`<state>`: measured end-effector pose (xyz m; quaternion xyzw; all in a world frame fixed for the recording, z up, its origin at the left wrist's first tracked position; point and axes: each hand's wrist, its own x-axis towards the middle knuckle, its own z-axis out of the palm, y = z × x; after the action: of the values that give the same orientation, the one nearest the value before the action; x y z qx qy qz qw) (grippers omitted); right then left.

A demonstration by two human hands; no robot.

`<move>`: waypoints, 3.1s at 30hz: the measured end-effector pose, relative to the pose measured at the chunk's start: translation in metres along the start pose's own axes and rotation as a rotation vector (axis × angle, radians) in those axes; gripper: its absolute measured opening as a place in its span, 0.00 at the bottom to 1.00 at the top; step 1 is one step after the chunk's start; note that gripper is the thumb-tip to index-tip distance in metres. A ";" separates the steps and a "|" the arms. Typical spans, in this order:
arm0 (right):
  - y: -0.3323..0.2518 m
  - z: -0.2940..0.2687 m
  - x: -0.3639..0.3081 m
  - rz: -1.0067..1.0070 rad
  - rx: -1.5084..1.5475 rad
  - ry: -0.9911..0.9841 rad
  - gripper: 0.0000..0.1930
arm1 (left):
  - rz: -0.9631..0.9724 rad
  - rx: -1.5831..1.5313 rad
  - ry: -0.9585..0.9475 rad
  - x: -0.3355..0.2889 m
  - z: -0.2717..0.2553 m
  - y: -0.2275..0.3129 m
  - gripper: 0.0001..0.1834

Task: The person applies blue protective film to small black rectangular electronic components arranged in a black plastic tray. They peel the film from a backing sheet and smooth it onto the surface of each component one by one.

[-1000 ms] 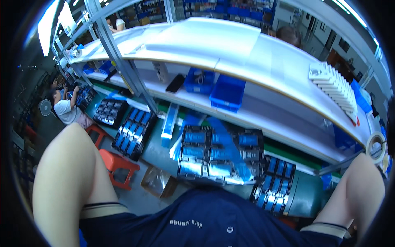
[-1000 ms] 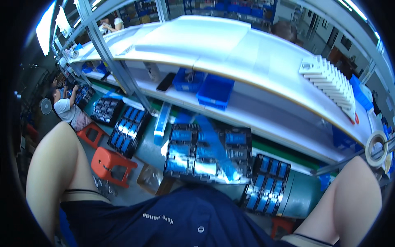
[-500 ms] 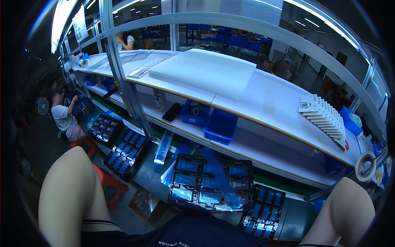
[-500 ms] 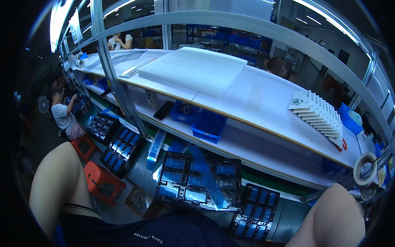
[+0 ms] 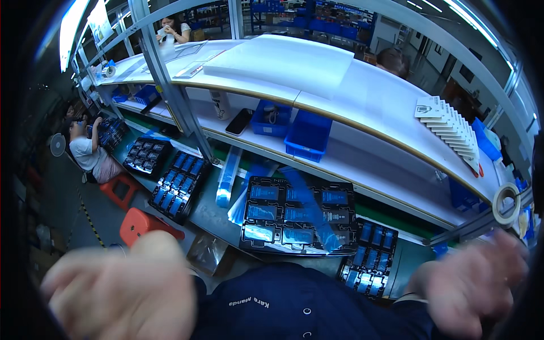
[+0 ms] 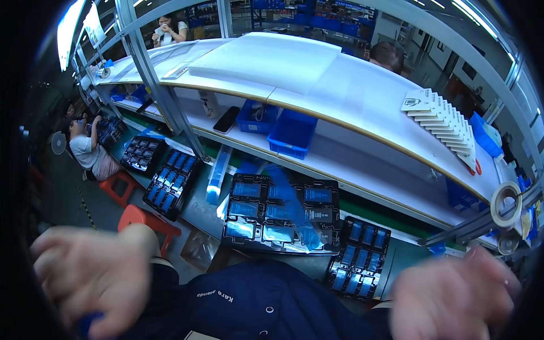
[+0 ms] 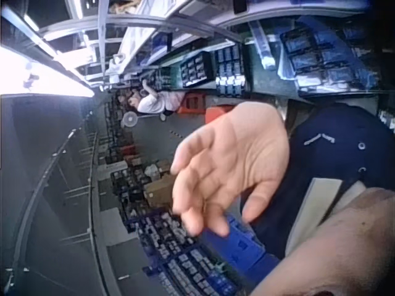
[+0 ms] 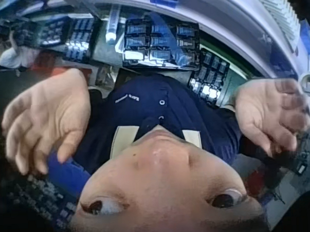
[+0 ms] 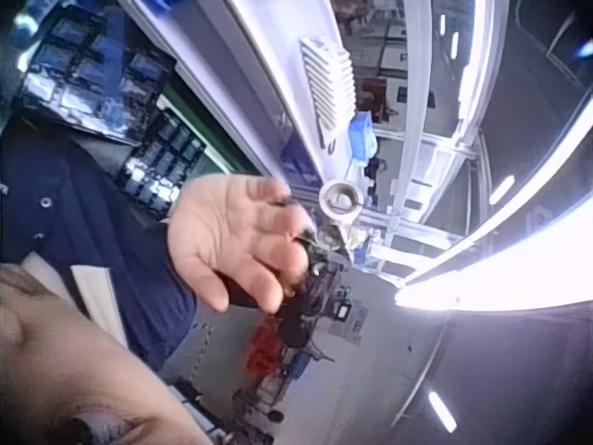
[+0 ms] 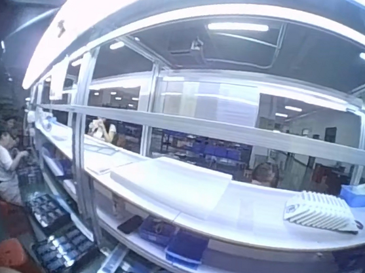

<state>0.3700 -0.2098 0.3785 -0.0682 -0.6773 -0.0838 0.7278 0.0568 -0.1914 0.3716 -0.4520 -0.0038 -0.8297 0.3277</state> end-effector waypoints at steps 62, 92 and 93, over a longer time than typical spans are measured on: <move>0.083 0.054 -0.269 1.058 -0.025 -0.494 0.07 | -1.407 -0.226 -1.152 -0.296 -0.089 0.037 0.07; 0.114 -0.036 -0.302 1.628 -0.089 0.007 0.12 | -1.579 -0.162 -0.940 -0.297 -0.096 0.029 0.20; 0.114 -0.036 -0.303 1.623 -0.090 0.006 0.12 | -1.579 -0.163 -0.942 -0.297 -0.096 0.030 0.20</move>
<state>0.4084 -0.0974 0.0753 -0.5671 -0.4109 0.4428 0.5599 0.1131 -0.0833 0.0833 -0.6309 -0.3855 -0.5406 -0.4013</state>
